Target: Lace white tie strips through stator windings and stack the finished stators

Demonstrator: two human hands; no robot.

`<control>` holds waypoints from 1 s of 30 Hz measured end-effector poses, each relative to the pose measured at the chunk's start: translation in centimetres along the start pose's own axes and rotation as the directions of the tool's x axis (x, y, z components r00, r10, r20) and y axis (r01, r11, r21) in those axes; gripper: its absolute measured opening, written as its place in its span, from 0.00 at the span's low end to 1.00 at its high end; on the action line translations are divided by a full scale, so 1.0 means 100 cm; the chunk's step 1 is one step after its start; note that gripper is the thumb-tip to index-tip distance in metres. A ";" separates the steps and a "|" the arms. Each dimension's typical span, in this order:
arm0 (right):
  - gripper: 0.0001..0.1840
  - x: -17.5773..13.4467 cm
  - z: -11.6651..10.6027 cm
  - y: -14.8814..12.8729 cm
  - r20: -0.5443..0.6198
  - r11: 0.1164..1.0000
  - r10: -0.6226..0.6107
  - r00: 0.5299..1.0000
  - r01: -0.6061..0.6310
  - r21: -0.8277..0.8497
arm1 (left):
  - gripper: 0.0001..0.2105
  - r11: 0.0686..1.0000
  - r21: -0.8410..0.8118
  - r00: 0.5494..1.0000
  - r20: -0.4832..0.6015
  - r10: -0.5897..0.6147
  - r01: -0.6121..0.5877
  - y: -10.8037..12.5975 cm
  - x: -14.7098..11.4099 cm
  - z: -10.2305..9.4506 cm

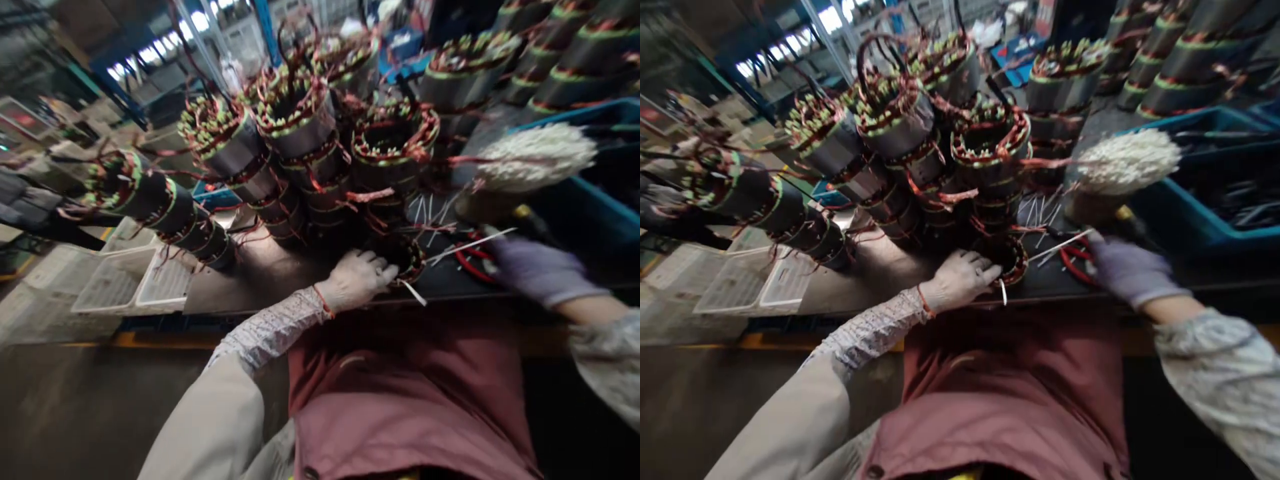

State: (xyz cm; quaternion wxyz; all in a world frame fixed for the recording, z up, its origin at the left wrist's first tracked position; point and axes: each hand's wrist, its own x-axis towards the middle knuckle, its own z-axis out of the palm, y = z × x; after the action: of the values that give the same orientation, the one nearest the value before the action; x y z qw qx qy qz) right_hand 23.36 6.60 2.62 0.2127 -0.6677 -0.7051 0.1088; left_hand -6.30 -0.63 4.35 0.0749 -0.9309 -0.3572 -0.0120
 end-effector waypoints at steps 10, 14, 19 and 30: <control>0.25 -0.109 0.024 -0.004 0.225 0.910 -0.202 0.953 0.268 -0.317 | 0.17 0.953 -0.216 0.975 -0.028 -0.222 0.211 0.000 -0.046 0.017; 0.26 -0.137 0.030 -0.054 0.170 0.843 -0.435 0.884 0.467 -0.269 | 0.18 0.948 -0.219 0.970 -0.031 -0.242 0.229 0.001 -0.044 0.021; 0.26 -0.119 0.020 -0.090 0.291 0.758 -0.376 0.880 0.473 -0.449 | 0.18 0.957 -0.202 0.972 -0.064 -0.226 0.209 0.001 -0.045 0.025; 0.26 -0.113 0.020 -0.049 0.157 0.862 -0.267 0.951 0.308 -0.403 | 0.18 0.974 -0.187 0.982 -0.111 -0.151 0.128 -0.005 -0.045 0.026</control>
State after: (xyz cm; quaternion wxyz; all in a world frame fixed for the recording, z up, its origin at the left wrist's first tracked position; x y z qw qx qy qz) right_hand 18.26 -4.69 1.25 0.0431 -0.5790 -0.8128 -0.0475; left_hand -10.12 -2.86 1.46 0.0123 -0.9038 -0.4140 -0.1075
